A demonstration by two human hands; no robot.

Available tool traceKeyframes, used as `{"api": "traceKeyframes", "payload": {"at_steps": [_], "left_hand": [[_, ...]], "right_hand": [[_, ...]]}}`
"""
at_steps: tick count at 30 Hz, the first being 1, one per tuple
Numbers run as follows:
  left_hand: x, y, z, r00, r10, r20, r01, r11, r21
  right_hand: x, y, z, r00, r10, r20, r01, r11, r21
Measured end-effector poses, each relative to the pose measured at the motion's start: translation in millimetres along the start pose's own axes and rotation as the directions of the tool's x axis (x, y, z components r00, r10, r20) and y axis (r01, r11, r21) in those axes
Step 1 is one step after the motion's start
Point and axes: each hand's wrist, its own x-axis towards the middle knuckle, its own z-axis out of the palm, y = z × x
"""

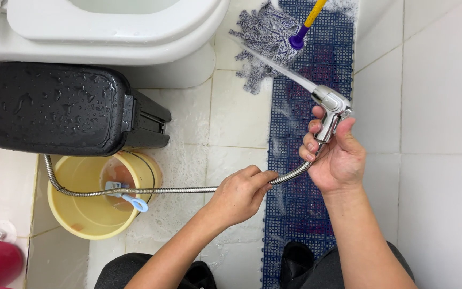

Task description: Washing a mop head using a bidet sprayer in a bathroom.

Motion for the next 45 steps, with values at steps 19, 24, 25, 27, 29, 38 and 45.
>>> {"api": "traceKeyframes", "payload": {"at_steps": [19,24,25,27,29,38,45], "left_hand": [[-1,2,-3,0.996,-0.088,0.034,0.086,0.995,0.058],[-1,3,-6,0.990,-0.125,0.058,0.122,0.991,0.055],[-1,3,-8,0.988,-0.141,0.068,0.137,0.988,0.064],[-2,3,-8,0.987,-0.143,0.071,0.138,0.988,0.067],[-3,3,-8,0.987,-0.142,0.072,0.138,0.988,0.068],[-6,1,-7,0.990,-0.113,0.079,0.105,0.989,0.099],[-6,5,-6,0.991,-0.104,0.084,0.093,0.988,0.124]], "right_hand": [[-22,35,34,0.941,-0.331,-0.069,0.296,0.905,-0.306],[-22,30,36,0.964,-0.253,-0.080,0.225,0.938,-0.263],[-21,31,35,0.970,-0.232,-0.066,0.207,0.941,-0.267],[-22,30,36,0.969,-0.230,-0.086,0.205,0.950,-0.235],[-20,29,32,0.968,-0.228,-0.104,0.204,0.958,-0.204],[-16,28,20,0.975,-0.152,-0.159,0.135,0.984,-0.113],[-18,26,21,0.962,-0.146,-0.232,0.107,0.979,-0.171]]}}
